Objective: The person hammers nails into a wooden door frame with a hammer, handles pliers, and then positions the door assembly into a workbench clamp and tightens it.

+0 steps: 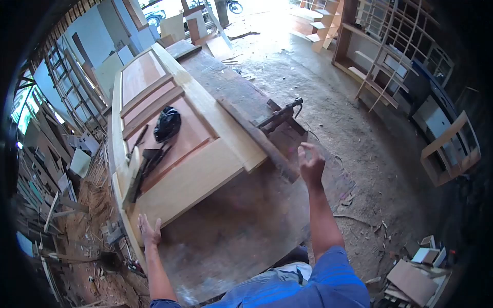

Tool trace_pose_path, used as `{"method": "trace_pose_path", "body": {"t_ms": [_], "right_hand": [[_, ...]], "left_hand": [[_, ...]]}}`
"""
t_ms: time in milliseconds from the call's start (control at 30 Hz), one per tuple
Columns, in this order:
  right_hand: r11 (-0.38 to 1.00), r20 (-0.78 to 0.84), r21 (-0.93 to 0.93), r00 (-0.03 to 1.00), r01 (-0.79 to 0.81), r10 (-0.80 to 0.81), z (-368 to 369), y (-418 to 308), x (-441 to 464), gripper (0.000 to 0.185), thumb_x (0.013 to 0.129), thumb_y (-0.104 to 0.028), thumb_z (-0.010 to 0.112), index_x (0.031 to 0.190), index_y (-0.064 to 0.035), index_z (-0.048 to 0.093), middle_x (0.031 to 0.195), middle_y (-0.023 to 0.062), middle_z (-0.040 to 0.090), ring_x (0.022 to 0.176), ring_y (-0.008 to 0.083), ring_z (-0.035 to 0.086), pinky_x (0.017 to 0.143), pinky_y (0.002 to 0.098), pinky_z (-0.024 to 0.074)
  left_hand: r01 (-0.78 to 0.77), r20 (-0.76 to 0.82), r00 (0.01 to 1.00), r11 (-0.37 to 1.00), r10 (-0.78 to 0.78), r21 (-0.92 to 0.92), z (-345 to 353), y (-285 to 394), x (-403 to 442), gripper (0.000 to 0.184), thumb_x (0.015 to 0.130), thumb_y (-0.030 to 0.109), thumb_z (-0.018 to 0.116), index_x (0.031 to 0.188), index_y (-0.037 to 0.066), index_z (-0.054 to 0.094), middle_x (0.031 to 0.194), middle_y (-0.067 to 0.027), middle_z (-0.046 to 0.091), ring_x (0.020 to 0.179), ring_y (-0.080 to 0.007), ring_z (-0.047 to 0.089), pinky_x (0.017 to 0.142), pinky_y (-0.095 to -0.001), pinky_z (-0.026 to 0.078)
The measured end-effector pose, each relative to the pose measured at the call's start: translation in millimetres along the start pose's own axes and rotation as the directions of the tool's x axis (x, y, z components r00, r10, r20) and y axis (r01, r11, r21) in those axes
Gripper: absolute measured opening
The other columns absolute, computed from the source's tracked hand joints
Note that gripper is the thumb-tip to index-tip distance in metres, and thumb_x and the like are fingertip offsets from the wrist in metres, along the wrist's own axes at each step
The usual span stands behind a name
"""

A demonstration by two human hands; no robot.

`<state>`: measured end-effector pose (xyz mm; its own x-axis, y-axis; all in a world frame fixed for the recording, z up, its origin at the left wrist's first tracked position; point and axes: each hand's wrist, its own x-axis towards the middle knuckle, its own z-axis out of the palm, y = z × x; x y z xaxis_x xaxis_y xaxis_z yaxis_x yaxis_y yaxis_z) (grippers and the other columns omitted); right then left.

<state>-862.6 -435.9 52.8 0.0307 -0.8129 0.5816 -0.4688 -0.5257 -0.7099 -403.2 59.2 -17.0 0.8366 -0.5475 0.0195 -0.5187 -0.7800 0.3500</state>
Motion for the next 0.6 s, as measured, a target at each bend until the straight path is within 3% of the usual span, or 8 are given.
{"method": "trace_pose_path", "body": {"t_ms": [133,267,400,500,600], "right_hand": [[1.0,0.027,0.002,0.999,0.016,-0.016,29,92,112,0.021,0.095,-0.022,0.077,0.107,-0.0056,0.078,0.108,0.0157,0.078,0.105,0.0369,0.073,0.095,0.0449,0.0561],[0.992,0.16,0.012,0.979,0.128,-0.128,99,126,188,0.027,0.095,-0.028,0.077,0.111,-0.0066,0.078,0.114,0.0162,0.077,0.116,0.037,0.069,0.105,0.0472,0.0496],[0.943,0.237,-0.087,0.926,0.32,-0.292,175,128,229,0.034,0.097,-0.038,0.074,0.112,-0.0079,0.078,0.123,0.017,0.075,0.132,0.0374,0.061,0.119,0.0521,0.0357],[0.89,0.399,-0.191,0.861,0.413,-0.314,240,183,223,0.037,0.099,-0.043,0.07,0.109,-0.0094,0.079,0.127,0.0162,0.073,0.135,0.0371,0.058,0.124,0.0562,0.0283],[0.931,0.423,-0.156,0.874,0.331,-0.24,252,186,221,0.031,0.101,-0.041,0.067,0.102,-0.013,0.081,0.13,0.0127,0.074,0.135,0.0337,0.059,0.126,0.0562,0.0243]], "left_hand": [[-0.175,-0.127,0.978,0.983,0.167,-0.056,59,154,37,0.093,0.099,0.058,0.066,0.16,-0.006,0.037,0.169,-0.0302,0.031,0.162,-0.0417,0.022,0.132,-0.0536,0.015],[-0.185,-0.141,0.973,0.983,0.182,-0.011,125,281,84,0.097,0.098,0.062,0.063,0.166,0.0,0.031,0.173,-0.0282,0.026,0.164,-0.0401,0.017,0.134,-0.0541,0.008],[-0.098,-0.069,0.992,0.984,0.11,0.152,130,318,89,0.1,0.097,0.064,0.061,0.169,0.005,0.027,0.177,-0.0231,0.022,0.166,-0.0372,0.014,0.135,-0.0534,0.004],[-0.121,-0.058,0.989,0.979,0.133,0.166,128,317,90,0.1,0.095,0.064,0.06,0.17,0.006,0.027,0.177,-0.0209,0.023,0.166,-0.0358,0.015,0.135,-0.0541,0.005],[-0.106,-0.051,0.992,0.981,0.115,0.16,125,321,93,0.099,0.094,0.063,0.06,0.169,0.006,0.029,0.177,-0.0208,0.023,0.166,-0.036,0.016,0.135,-0.0546,0.005]]}}
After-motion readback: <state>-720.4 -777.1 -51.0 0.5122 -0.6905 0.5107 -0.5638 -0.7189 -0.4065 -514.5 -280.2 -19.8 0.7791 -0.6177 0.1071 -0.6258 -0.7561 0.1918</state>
